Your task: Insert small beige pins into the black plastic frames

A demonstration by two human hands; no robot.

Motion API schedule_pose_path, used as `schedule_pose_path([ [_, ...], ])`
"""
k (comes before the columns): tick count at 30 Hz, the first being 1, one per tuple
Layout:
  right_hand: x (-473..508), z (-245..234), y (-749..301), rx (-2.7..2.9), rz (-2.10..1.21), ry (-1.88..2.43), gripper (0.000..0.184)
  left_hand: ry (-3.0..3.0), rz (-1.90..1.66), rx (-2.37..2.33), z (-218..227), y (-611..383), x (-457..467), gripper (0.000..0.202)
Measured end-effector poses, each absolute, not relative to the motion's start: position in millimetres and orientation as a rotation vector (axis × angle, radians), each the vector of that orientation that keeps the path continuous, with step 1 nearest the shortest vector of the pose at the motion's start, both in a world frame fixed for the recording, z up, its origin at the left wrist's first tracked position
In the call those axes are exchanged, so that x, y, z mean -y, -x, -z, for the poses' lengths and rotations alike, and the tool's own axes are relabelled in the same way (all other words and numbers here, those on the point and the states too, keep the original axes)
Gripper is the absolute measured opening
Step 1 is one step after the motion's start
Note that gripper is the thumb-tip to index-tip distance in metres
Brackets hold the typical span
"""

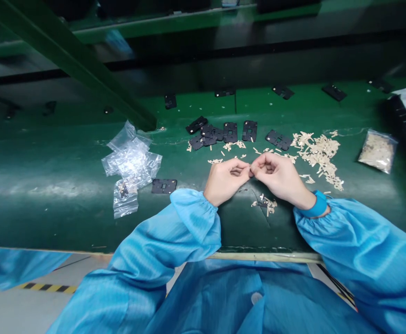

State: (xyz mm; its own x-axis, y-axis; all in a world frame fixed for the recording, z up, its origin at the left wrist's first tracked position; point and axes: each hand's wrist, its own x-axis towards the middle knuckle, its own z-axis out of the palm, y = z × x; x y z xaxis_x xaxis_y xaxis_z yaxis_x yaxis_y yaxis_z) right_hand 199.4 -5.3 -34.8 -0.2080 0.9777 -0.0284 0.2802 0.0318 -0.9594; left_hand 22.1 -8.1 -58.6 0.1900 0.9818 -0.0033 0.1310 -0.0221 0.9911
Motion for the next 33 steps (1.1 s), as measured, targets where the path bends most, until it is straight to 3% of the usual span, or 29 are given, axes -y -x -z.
schedule_pose_path([
  [16,-1.7,41.1,-200.0,1.535,-1.341,1.183,0.006,-1.465,-1.016,-1.050,61.0,-10.9,-1.3,0.005],
  [22,-1.9,37.2,-205.2,1.447,-1.344,1.170,0.003,-1.671,-1.146,-1.301,54.3,1.3,-11.3,0.023],
  [26,-2.2,40.0,-206.2,1.478,-1.324,1.207,0.008,-1.982,-1.057,-1.430,51.0,4.2,-11.3,0.006],
  [29,-0.9,40.5,-205.6,1.505,-1.321,1.215,0.008,-1.999,-1.057,-1.325,50.6,-0.3,-6.6,0.019],
  [33,0.8,38.4,-204.8,1.569,-1.312,1.220,0.007,-1.908,-0.935,-1.136,50.4,-6.8,-1.0,0.020],
])
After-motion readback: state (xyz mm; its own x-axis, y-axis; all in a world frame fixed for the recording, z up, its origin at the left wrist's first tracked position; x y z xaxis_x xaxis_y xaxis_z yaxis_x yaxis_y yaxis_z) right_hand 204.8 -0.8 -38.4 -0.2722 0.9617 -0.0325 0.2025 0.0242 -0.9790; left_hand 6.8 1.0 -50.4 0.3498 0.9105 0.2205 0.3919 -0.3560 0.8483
